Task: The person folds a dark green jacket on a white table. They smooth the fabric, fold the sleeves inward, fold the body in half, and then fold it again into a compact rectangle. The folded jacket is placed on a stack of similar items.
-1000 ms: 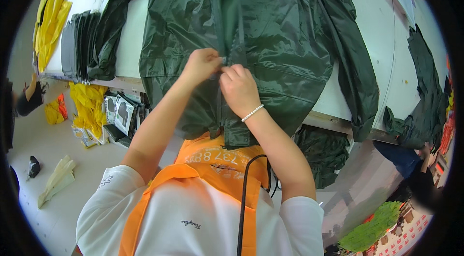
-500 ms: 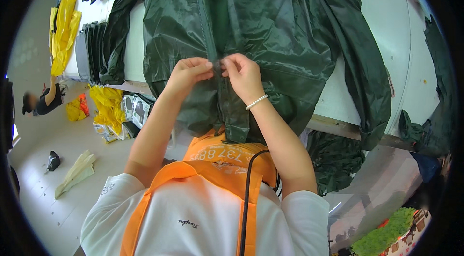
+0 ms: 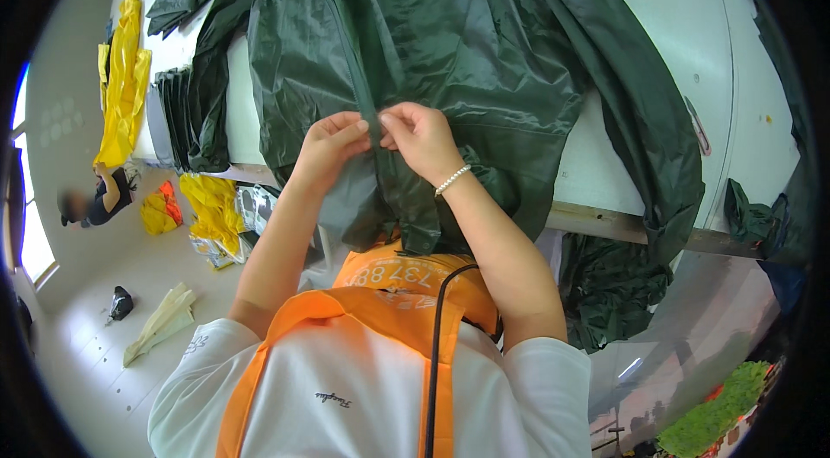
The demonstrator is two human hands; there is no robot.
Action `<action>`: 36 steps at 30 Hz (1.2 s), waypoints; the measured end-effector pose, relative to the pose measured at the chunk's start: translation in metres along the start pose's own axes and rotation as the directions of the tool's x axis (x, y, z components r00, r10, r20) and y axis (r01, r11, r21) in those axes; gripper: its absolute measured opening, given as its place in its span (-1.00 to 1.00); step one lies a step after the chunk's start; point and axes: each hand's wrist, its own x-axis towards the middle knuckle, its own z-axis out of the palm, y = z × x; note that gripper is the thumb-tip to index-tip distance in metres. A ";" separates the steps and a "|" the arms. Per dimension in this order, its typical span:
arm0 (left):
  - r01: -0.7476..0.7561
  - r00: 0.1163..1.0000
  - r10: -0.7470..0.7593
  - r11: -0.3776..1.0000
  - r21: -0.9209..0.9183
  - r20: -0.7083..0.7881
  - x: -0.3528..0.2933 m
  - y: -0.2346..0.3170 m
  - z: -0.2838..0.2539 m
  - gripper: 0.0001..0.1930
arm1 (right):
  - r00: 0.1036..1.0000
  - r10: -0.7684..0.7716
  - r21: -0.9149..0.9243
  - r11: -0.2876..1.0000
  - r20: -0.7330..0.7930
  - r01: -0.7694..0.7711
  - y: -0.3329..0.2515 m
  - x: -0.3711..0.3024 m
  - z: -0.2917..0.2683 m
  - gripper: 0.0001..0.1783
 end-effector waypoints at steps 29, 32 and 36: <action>-0.710 0.704 0.073 0.066 0.701 0.707 0.026 0.098 0.008 -0.88 | 0.683 -0.646 -0.939 0.207 -0.342 -0.274 -0.126 -0.118 -0.423 -0.80; -0.617 0.778 0.044 0.242 0.749 0.627 0.032 0.096 0.001 -0.86 | 0.572 -0.707 -0.849 0.528 -0.417 0.033 -0.150 -0.124 -0.352 -0.65; -0.644 0.751 0.051 0.275 0.714 0.658 0.030 0.092 -0.001 -0.88 | 0.756 -0.574 -0.708 0.673 -0.315 0.215 -0.118 -0.111 -0.116 -0.71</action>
